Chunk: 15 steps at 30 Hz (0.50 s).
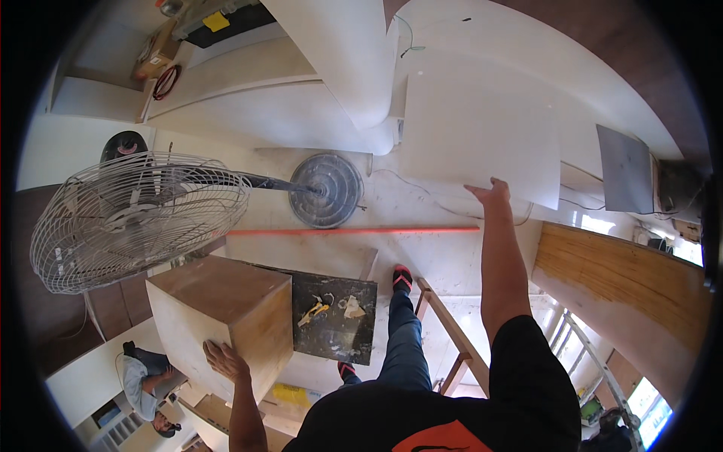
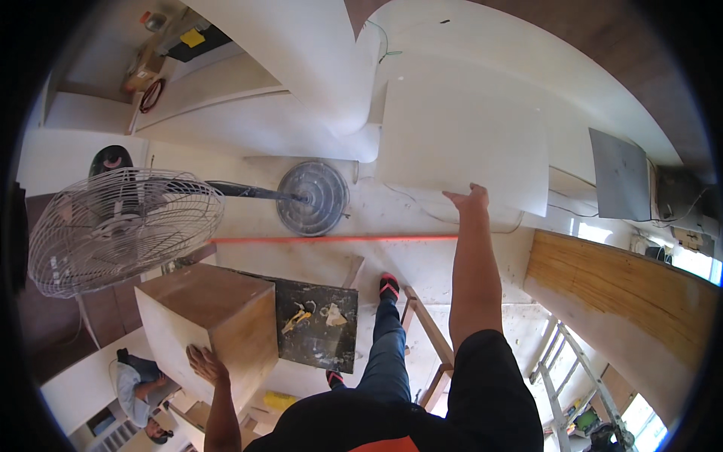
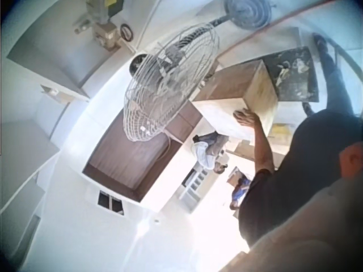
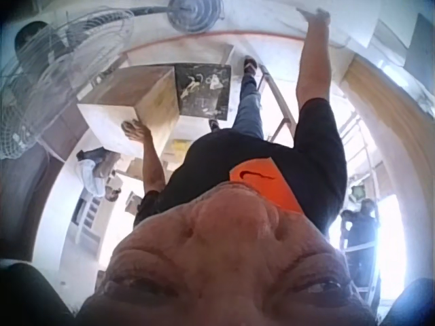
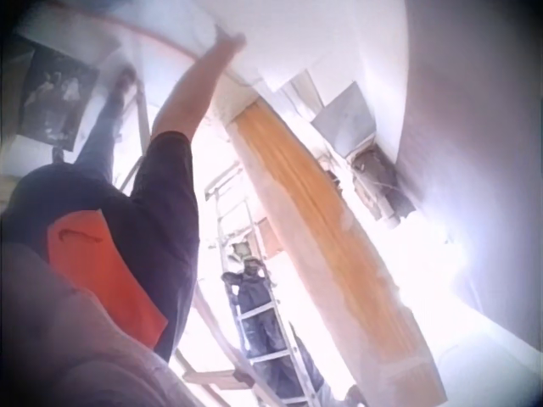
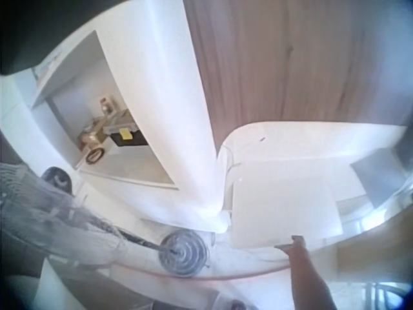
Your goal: The person uses a utility knife to cut a rectangular piece out of a larger sheet of white material, then peels the cut piece away from the sheet and moves it toward a wooden box.
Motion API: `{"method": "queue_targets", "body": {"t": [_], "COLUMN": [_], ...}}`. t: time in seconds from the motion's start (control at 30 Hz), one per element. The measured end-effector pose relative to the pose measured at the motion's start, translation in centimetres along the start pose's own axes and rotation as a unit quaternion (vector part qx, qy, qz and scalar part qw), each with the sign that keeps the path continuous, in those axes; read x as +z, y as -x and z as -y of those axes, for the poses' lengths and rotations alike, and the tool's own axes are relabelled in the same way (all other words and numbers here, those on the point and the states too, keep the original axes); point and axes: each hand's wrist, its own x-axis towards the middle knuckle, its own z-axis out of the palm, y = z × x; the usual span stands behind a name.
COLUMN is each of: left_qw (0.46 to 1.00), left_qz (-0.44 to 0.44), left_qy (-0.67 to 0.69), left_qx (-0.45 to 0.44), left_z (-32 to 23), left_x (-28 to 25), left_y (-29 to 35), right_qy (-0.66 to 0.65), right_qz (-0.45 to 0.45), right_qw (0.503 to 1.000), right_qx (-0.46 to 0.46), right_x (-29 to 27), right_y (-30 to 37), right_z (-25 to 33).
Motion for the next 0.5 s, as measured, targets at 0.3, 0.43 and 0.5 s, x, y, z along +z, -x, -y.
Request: {"method": "queue_targets", "body": {"t": [0.3, 0.43, 0.5], "left_qw": [1.000, 1.000, 1.000], "left_qz": [-0.013, 0.006, 0.009], "left_qy": [0.023, 0.022, 0.022], "left_qx": [0.006, -0.002, -0.004], "left_z": [0.0, -1.5, -1.2], "left_x": [-0.2, -0.2, -0.3], "left_y": [0.9, -0.5, -0.2], "right_qy": [0.317, 0.362, 0.429], "right_qz": [0.189, 0.142, 0.159], "right_qw": [0.928, 0.917, 0.883], "right_qx": [-0.047, -0.091, -0.106], "right_x": [0.2, -12.5, -22.8], "right_y": [-0.3, -3.2, -4.4], "right_z": [1.6, -4.5, -9.6]}}
